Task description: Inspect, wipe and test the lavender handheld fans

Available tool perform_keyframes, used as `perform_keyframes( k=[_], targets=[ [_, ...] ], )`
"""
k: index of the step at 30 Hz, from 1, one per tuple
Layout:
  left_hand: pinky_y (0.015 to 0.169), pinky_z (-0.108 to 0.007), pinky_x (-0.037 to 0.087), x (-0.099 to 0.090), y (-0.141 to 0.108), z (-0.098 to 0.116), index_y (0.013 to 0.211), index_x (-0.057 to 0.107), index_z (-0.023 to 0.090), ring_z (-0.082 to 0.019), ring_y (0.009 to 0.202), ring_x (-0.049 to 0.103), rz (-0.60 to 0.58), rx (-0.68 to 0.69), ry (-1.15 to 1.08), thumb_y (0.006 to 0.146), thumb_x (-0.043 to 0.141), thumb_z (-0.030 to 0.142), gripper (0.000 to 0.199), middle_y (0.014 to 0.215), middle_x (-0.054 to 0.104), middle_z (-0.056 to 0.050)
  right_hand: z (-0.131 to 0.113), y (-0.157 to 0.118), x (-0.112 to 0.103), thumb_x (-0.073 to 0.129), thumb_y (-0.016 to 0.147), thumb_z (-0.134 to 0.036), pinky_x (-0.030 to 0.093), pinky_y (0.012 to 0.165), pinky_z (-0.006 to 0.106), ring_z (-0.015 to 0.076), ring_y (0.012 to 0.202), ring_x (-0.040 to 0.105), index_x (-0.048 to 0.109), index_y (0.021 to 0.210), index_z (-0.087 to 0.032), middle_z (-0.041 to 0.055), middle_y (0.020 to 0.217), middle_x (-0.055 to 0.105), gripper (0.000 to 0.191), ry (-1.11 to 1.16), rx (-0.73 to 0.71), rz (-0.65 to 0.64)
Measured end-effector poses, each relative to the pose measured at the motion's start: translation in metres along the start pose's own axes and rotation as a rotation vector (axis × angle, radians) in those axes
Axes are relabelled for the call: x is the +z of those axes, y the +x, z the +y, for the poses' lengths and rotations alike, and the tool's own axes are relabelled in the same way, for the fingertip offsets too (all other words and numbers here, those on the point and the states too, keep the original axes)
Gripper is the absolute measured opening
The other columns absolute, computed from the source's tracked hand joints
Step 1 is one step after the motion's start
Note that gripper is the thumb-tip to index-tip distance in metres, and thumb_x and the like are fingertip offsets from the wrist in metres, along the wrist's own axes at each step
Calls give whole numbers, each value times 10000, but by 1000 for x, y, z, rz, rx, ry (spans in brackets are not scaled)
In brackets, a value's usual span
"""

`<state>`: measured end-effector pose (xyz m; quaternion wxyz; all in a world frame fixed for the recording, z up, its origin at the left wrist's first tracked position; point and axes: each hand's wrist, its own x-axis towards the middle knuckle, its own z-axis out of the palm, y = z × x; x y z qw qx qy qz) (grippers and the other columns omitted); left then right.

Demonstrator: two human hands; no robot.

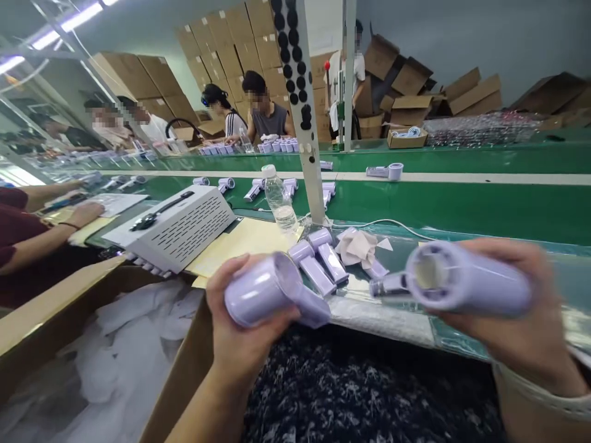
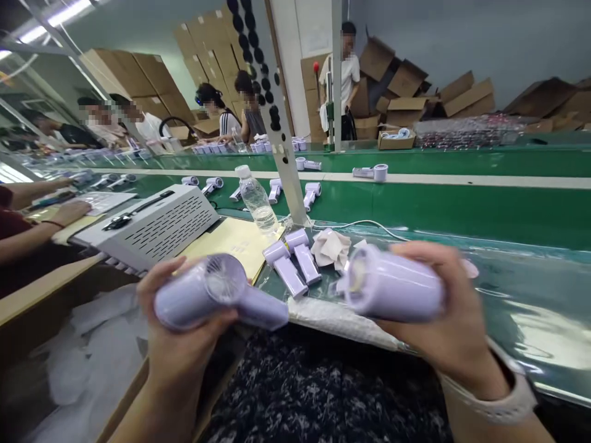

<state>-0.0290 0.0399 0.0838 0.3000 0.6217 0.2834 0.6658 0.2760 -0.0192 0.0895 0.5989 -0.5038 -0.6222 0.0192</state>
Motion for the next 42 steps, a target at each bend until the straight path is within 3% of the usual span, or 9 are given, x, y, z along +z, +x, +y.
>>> perform_keyframes(
  k=[5, 11, 15, 18, 21, 26, 29, 33, 42],
  targets=[
    [978, -381, 600, 15, -17, -11, 1487, 429, 290, -238, 1142, 700, -439, 348, 160, 784, 831, 173, 818, 1321, 667, -109, -11, -17, 26, 761, 821, -168, 555, 881, 355, 262, 1084, 654, 580, 1244, -295, 47, 1099, 715, 477, 80, -143, -289],
    [1036, -443, 578, 17, -23, -21, 1445, 519, 276, -267, 1156, 715, -558, 382, 200, 992, 540, 319, 455, 1287, 727, -111, -3, -33, 35, 563, 869, 19, 357, 1141, 475, 242, 1154, 641, 403, 1517, -254, 62, 1228, 690, 721, 243, -278, -434],
    [984, -410, 607, 15, -15, -14, 1427, 520, 209, -253, 1148, 721, -653, 480, 146, 1030, 434, 269, 411, 1161, 777, -139, -5, -39, 35, 534, 875, 42, 407, 1085, 500, 269, 1233, 593, 295, 1600, -287, 80, 1309, 632, 831, 287, -336, -461],
    [999, -428, 597, 12, -12, -12, 1467, 448, 193, -254, 1245, 661, -619, 694, 159, 1020, 424, 148, 450, 1155, 775, -152, -10, -43, 35, 541, 903, -6, 418, 1093, 478, 270, 1251, 577, 321, 1591, -298, 77, 1331, 610, 779, 290, -313, -500],
    [988, -451, 605, 12, -15, -15, 1445, 450, 187, -274, 1257, 655, -596, 749, 182, 996, 486, 130, 454, 1190, 760, -166, -12, -43, 32, 563, 891, -12, 424, 1117, 475, 277, 1260, 587, 294, 1602, -316, 67, 1352, 621, 819, 304, -292, -512],
    [943, -389, 613, 21, -27, -18, 1409, 485, 321, -246, 1164, 693, -476, 387, 99, 866, 763, 320, 610, 1365, 663, -115, -9, -34, 37, 767, 816, -147, 589, 871, 344, 249, 1050, 705, 483, 1449, -312, 55, 1217, 705, 713, 242, 51, -484],
    [948, -433, 588, 32, -33, -20, 1326, 518, 291, -289, 1132, 681, -370, -96, 0, 748, 814, 551, 700, 1303, 660, -112, -7, -31, 51, 878, 742, -375, 609, 704, 292, 240, 926, 730, 555, 1292, -271, 67, 1132, 724, 646, 430, 408, -448],
    [687, -367, 602, 44, -40, -27, 1235, 502, 263, -222, 809, 688, -244, -653, -164, 850, 620, 687, 585, 1092, 671, -82, -5, -36, 69, 839, 742, -569, 604, 708, 313, 253, 931, 722, 573, 1204, -237, 85, 1082, 739, 628, 655, 737, -372],
    [791, -375, 570, 49, -47, -40, 1253, 503, 249, -210, 856, 634, -203, -781, -194, 800, 672, 707, 666, 1090, 645, -70, -1, -41, 73, 851, 680, -645, 584, 731, 334, 277, 1000, 707, 587, 1195, -225, 107, 1133, 735, 715, 677, 852, -341]
  ],
)
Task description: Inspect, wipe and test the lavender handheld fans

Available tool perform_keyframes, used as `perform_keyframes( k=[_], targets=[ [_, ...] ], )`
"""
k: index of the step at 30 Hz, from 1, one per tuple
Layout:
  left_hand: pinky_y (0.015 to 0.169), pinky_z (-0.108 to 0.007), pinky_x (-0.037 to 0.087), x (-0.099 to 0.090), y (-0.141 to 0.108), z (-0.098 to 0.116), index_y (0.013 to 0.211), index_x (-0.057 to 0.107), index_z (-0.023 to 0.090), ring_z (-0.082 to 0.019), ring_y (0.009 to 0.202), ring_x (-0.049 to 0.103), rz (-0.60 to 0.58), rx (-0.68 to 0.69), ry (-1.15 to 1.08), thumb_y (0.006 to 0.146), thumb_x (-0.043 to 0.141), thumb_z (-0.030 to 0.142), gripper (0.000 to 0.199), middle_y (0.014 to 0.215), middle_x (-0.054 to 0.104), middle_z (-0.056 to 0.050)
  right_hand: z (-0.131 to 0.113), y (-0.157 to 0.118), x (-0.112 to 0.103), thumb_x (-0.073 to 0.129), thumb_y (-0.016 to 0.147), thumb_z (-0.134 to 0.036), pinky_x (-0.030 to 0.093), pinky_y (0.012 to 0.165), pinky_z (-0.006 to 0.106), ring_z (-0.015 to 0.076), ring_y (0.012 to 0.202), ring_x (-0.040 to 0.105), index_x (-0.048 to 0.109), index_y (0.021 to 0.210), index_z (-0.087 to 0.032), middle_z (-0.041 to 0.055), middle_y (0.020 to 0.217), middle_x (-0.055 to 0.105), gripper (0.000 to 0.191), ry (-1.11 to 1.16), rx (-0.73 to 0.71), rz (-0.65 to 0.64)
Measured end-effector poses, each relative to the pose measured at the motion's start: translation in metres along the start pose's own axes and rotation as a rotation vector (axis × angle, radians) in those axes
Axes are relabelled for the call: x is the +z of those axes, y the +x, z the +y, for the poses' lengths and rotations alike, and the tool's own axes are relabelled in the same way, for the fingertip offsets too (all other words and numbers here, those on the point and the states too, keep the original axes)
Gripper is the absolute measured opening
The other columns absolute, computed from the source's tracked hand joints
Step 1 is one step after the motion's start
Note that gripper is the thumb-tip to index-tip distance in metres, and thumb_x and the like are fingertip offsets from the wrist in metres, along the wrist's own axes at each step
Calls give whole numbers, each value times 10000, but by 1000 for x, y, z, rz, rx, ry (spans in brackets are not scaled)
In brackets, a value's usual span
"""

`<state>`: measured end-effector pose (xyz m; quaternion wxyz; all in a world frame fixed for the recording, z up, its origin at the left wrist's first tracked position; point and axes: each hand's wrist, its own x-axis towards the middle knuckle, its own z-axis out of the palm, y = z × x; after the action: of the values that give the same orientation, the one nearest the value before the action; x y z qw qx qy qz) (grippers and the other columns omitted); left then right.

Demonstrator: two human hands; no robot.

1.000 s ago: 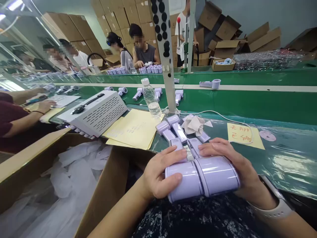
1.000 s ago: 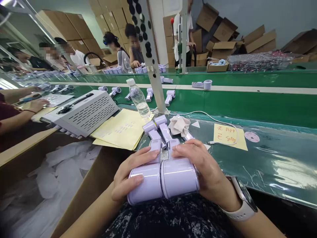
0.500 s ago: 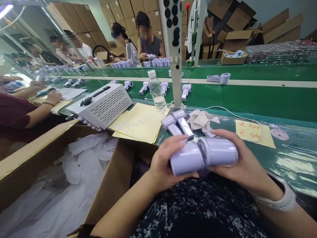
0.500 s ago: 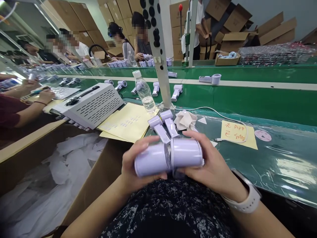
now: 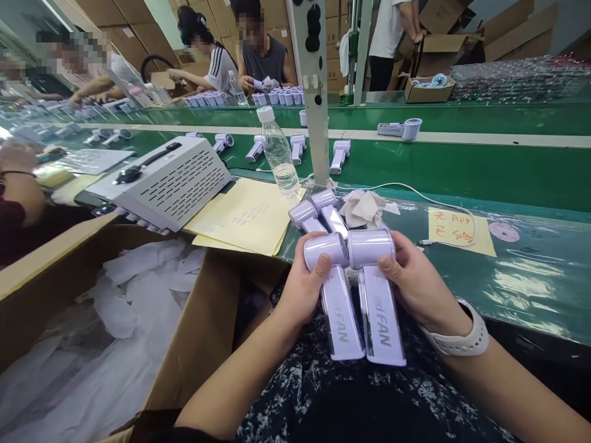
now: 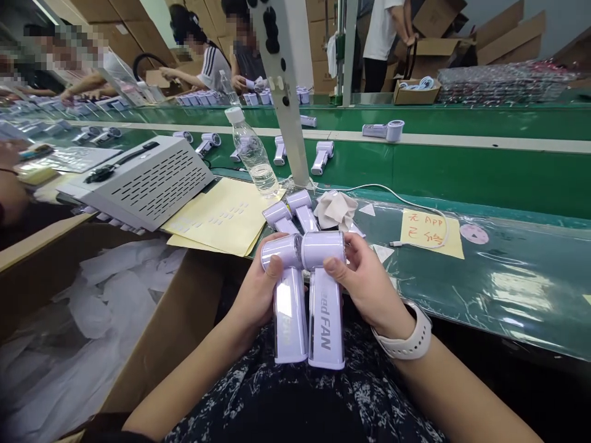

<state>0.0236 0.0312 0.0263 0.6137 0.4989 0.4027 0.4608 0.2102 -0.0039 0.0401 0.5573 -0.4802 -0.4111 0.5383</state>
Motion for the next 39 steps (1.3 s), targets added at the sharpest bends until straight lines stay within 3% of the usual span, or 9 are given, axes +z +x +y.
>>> perform_keyframes(
  k=[4, 10, 16, 21, 25, 30, 33, 35, 39],
  targets=[
    [736, -346, 566, -2, 0, 2, 1266, 493, 264, -188, 805, 627, 10, 26, 19, 802, 663, 714, 668, 1104, 633, -59, 3, 0, -3, 828, 717, -639, 584, 641, 321, 228, 795, 716, 519, 1355, -265, 83, 1098, 753, 801, 34, -10, -68],
    [709, -329, 575, -3, 0, 4, 1253, 488, 291, -189, 813, 651, 4, 76, 3, 798, 684, 694, 638, 1107, 632, -49, 6, -1, -3, 740, 824, -623, 623, 745, 371, 257, 936, 719, 474, 1460, -295, 91, 1251, 706, 763, 40, 3, -91],
    [624, -301, 551, 2, -2, 9, 1234, 465, 297, -170, 739, 621, 11, 69, -57, 795, 710, 664, 622, 1048, 604, -26, 13, -4, 2, 663, 903, -560, 646, 696, 402, 215, 804, 711, 309, 1558, -381, 75, 1336, 642, 766, 139, 121, -80],
    [719, -284, 502, 5, 0, 17, 1135, 509, 253, -173, 820, 574, 95, 202, 204, 773, 744, 645, 582, 1004, 591, -15, 21, -7, 9, 576, 947, -593, 611, 908, 463, 269, 1081, 699, 181, 1608, -365, 88, 1411, 614, 804, 119, 178, -86],
    [778, -310, 493, 11, 1, 16, 1145, 487, 258, -183, 855, 584, 123, 269, 296, 771, 768, 603, 581, 1024, 594, -16, 23, -13, 15, 607, 903, -659, 472, 1108, 526, 301, 1363, 544, 165, 1617, -336, 97, 1568, 478, 899, 234, 199, -227],
    [829, -366, 490, 24, 2, 9, 1202, 478, 255, -234, 921, 602, 103, 264, 399, 763, 767, 593, 625, 1100, 595, -57, 22, -16, 17, 783, 810, -569, 347, 1206, 506, 301, 1409, 482, 320, 1577, -286, 109, 1567, 466, 939, 133, 116, -405],
    [933, -418, 475, 29, 7, 10, 1241, 480, 241, -286, 1054, 604, 38, 227, 450, 798, 720, 606, 622, 1190, 601, -93, 21, -15, 18, 732, 844, -591, 470, 1112, 471, 281, 1247, 614, 398, 1530, -281, 105, 1398, 614, 823, 139, 140, -391],
    [1005, -452, 456, 28, 10, 10, 1317, 452, 230, -313, 1157, 584, -55, 236, 435, 860, 641, 617, 628, 1286, 581, -125, 18, -14, 12, 683, 849, -651, 595, 907, 453, 272, 999, 712, 393, 1528, -272, 103, 1197, 709, 830, 112, 194, -385],
    [1126, -488, 399, 13, 15, 1, 1461, 356, 246, -304, 1337, 482, -184, 355, 447, 966, 516, 557, 607, 1473, 460, -152, -2, -8, -48, 803, 759, -589, 597, 639, 376, 253, 760, 725, 465, 1498, -263, 111, 1088, 748, 875, -261, -25, -194]
  ],
)
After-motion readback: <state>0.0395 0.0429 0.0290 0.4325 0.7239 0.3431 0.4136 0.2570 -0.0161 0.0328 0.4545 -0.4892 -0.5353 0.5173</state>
